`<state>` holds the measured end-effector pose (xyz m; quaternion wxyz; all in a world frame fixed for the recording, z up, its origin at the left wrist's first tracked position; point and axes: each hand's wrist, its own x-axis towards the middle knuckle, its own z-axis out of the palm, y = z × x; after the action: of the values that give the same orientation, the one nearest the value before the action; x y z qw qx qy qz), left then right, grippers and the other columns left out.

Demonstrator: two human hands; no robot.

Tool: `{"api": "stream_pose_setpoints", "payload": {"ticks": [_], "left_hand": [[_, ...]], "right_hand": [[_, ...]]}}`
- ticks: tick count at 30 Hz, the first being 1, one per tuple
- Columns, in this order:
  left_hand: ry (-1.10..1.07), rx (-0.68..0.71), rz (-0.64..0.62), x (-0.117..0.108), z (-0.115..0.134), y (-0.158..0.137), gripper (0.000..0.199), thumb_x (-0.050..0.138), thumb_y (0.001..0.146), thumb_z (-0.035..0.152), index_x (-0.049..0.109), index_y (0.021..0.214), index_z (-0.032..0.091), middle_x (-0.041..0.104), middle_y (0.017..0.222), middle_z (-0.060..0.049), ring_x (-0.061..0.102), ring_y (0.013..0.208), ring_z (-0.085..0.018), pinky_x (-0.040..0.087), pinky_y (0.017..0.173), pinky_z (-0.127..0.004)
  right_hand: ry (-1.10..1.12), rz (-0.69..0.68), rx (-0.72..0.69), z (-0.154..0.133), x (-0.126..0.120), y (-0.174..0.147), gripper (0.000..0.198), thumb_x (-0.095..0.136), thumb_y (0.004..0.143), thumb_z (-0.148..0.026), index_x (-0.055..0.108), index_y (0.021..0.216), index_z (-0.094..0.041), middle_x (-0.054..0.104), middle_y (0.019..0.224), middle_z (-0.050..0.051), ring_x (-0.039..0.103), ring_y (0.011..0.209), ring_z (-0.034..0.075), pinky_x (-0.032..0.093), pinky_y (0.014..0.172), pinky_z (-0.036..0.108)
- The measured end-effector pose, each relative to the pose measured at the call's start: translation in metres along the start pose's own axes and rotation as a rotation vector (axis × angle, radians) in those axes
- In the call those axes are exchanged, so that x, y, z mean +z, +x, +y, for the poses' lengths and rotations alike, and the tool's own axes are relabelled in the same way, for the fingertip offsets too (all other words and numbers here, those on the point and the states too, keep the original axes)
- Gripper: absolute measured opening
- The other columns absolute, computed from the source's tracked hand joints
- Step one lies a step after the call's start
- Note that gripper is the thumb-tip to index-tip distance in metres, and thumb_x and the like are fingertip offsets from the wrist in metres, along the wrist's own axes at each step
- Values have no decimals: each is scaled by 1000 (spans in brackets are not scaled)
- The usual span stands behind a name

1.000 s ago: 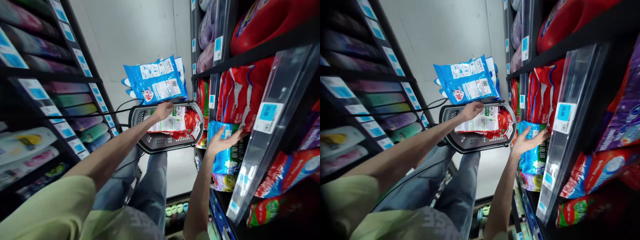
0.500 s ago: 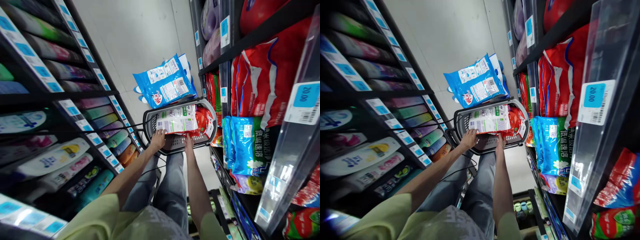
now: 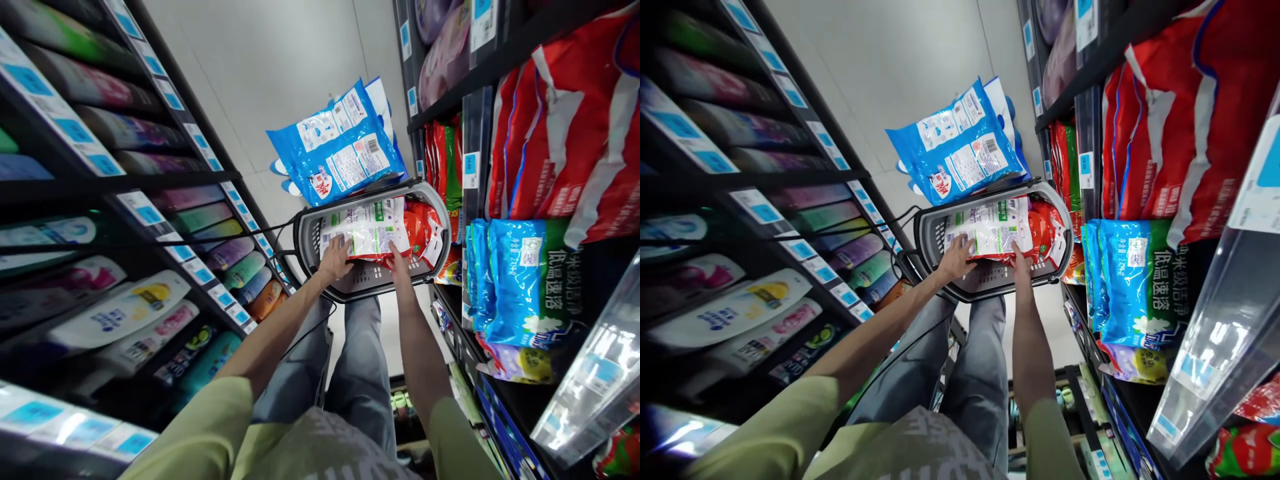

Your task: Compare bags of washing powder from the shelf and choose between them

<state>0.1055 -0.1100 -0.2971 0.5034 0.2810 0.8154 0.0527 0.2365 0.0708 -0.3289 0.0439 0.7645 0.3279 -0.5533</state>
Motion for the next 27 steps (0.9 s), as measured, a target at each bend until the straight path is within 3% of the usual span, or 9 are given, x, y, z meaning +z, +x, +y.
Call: {"api": "stream_pose_setpoints", "payload": {"ticks": [2,7,12,15,18,20,24,27], "left_hand": [[-14,14,16,3,-8,-4,79,74,85,32,40,154,16,33,165,-21,35,151,-40,40,120,-52],[-83,52,100,23,-11,-10,85,80,78,28,43,153,13,36,163,-25,37,150,-44,38,122,-57],[-361,114,384,45,0,-7,98,89,69,38,46,153,12,44,157,-26,42,147,-46,37,122,-61],[-557,35,572,44,-1,-15,86,77,81,51,49,153,12,51,154,-24,47,145,-40,36,124,-55],[-702,54,622,30,-2,-47,69,56,96,53,52,151,11,54,154,-21,49,146,-35,32,128,-50],[-782,99,607,14,5,-82,65,48,99,51,53,151,13,55,156,-19,49,147,-33,33,128,-47],[-898,148,577,-33,44,-167,64,51,98,47,52,154,16,53,160,-16,48,149,-33,35,127,-43],[-927,235,499,-81,77,-229,66,63,90,46,58,149,17,56,157,-16,50,147,-36,36,126,-44]], "right_hand": [[-79,1,-58,-6,-5,-5,70,92,66,-44,64,124,-16,74,127,11,70,111,21,61,92,33],[-397,-67,-348,-26,-4,-29,40,80,83,-46,75,111,-17,79,119,11,69,119,25,48,114,40],[-645,19,-506,-24,21,-89,38,67,95,-51,77,89,-15,80,99,19,73,108,33,53,102,44],[-615,-8,-622,-3,39,-144,47,56,101,-54,77,84,-15,79,90,20,76,95,32,56,90,39],[-525,-95,-732,17,41,-209,54,49,104,-57,78,84,-16,80,84,20,78,85,29,56,81,36],[-480,-124,-778,21,29,-254,56,46,105,-56,78,81,-16,80,82,19,79,81,29,55,79,36],[-428,-117,-805,3,-15,-347,55,46,105,-53,74,72,-19,80,76,16,79,71,28,56,72,36],[-368,-43,-777,-22,-46,-413,50,49,104,-53,76,77,-21,81,79,14,78,71,26,57,67,34]]}}
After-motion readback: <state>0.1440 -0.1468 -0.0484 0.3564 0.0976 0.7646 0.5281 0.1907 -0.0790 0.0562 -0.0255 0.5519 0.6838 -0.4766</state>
